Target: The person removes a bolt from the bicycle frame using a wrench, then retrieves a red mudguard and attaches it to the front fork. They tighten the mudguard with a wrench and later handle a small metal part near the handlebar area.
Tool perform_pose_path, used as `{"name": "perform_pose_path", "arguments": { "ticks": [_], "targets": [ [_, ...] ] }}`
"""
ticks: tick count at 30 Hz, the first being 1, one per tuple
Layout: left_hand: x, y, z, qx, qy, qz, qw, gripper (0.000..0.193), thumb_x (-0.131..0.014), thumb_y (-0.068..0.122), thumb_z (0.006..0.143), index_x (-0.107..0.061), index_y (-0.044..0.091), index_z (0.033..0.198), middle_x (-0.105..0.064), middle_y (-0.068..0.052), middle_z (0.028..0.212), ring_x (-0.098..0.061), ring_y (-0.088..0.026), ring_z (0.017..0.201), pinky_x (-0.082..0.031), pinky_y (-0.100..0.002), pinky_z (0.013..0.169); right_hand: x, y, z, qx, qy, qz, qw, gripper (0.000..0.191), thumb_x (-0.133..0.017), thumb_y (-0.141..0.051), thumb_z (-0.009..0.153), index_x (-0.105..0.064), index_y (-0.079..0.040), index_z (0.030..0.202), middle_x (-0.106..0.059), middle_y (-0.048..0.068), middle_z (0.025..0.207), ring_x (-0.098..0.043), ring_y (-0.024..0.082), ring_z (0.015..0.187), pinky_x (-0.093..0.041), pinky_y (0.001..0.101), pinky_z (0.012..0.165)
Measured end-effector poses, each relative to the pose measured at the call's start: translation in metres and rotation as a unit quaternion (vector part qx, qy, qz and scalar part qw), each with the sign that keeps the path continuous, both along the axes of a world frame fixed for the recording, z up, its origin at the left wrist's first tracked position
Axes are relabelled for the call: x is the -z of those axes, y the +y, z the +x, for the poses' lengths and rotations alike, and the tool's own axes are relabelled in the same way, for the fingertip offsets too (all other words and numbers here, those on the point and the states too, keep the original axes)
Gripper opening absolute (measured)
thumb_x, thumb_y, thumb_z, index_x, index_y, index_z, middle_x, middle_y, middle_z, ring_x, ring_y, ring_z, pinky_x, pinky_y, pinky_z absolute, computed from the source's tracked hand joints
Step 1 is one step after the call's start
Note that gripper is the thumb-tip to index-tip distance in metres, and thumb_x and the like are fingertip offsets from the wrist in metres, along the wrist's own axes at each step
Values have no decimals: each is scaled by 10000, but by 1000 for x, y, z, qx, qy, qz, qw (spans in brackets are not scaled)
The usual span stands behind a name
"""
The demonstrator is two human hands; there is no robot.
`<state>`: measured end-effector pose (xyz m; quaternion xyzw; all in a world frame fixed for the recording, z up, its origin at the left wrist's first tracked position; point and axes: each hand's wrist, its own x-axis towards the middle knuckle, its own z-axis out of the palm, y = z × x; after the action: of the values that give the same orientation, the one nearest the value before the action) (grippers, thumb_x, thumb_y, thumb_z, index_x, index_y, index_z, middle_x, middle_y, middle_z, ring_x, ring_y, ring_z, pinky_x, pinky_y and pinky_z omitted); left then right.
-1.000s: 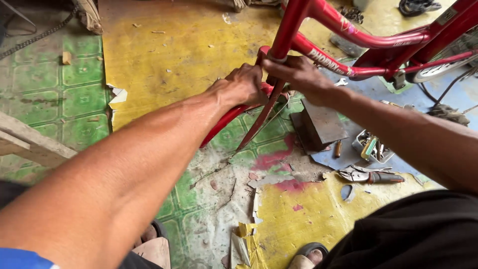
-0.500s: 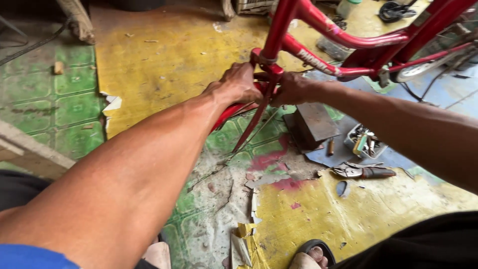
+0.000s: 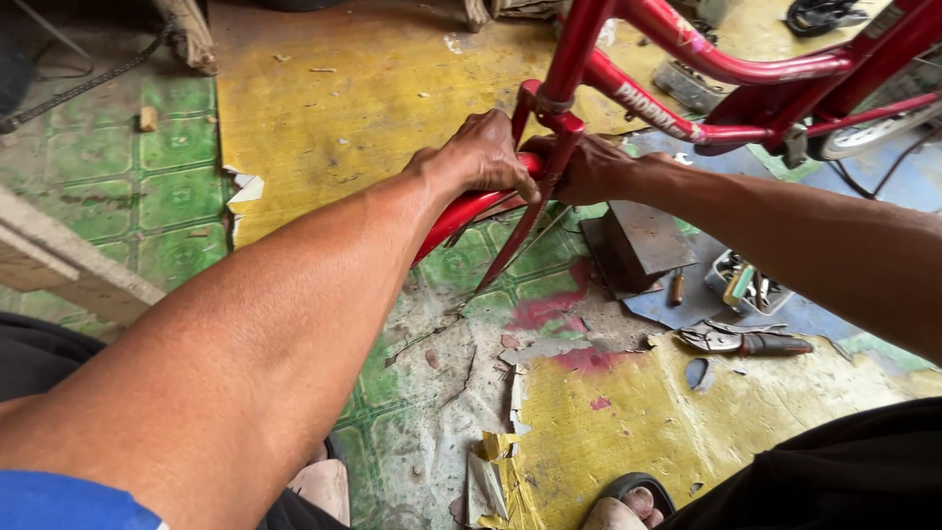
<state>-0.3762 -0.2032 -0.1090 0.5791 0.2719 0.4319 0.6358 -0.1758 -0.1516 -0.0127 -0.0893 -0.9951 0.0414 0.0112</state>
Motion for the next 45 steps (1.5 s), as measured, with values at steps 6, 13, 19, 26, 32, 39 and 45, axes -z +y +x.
{"name": "perform_pose_path", "arguments": {
  "ticks": [6,13,19,26,32,39,45],
  "targets": [
    [-71,-11,3,-128,367,-54,920,311,-853,265,882,-619,98,1000,-514,-127,1121,-435,-250,1010,-353,-404,771,11,18,5,-97,93,51,990,243,-744,-193,850,-627,-95,1039,-669,135,1033,-651,355,877,-566,448,731],
    [-99,-19,3,-238,180,-177,938,136,-764,-19,808,-694,89,761,-730,-78,818,-700,-144,709,-610,-310,623,22,43,15,58,52,0,997,156,-684,-176,862,-648,-119,1003,-693,140,795,-673,364,711,-550,488,632],
    [-90,-7,-1,-229,127,-192,946,235,-678,-12,877,-800,58,1064,-780,-100,956,-735,-160,788,-647,-335,704,15,37,14,71,55,4,996,224,-674,-175,828,-657,-125,1046,-707,149,784,-688,370,708,-554,488,622],
    [-90,-3,-2,-246,139,-211,936,226,-742,7,873,-808,92,1073,-780,-80,932,-711,-155,749,-622,-314,665,20,29,16,96,110,67,987,248,-628,-109,840,-645,-95,1086,-647,155,707,-622,356,582,-494,477,488],
    [-89,-5,-3,-244,124,-219,937,305,-712,-34,861,-805,107,1115,-802,-97,980,-742,-169,799,-657,-309,701,39,35,15,42,170,94,980,75,-611,-82,857,-612,-54,926,-588,137,674,-558,282,507,-425,416,421],
    [-85,-1,-5,-207,93,-223,948,256,-673,-22,903,-796,66,1109,-804,-101,956,-753,-171,814,-655,-327,724,37,42,18,69,173,49,981,107,-632,-111,821,-618,-69,918,-617,167,702,-591,380,561,-442,494,460],
    [-82,2,-9,-197,76,-275,938,193,-667,5,947,-795,80,1070,-775,-93,952,-712,-164,796,-633,-337,713,41,47,18,64,153,56,985,104,-626,-120,836,-605,-76,927,-608,184,702,-584,407,595,-438,507,505]
  ]
}}
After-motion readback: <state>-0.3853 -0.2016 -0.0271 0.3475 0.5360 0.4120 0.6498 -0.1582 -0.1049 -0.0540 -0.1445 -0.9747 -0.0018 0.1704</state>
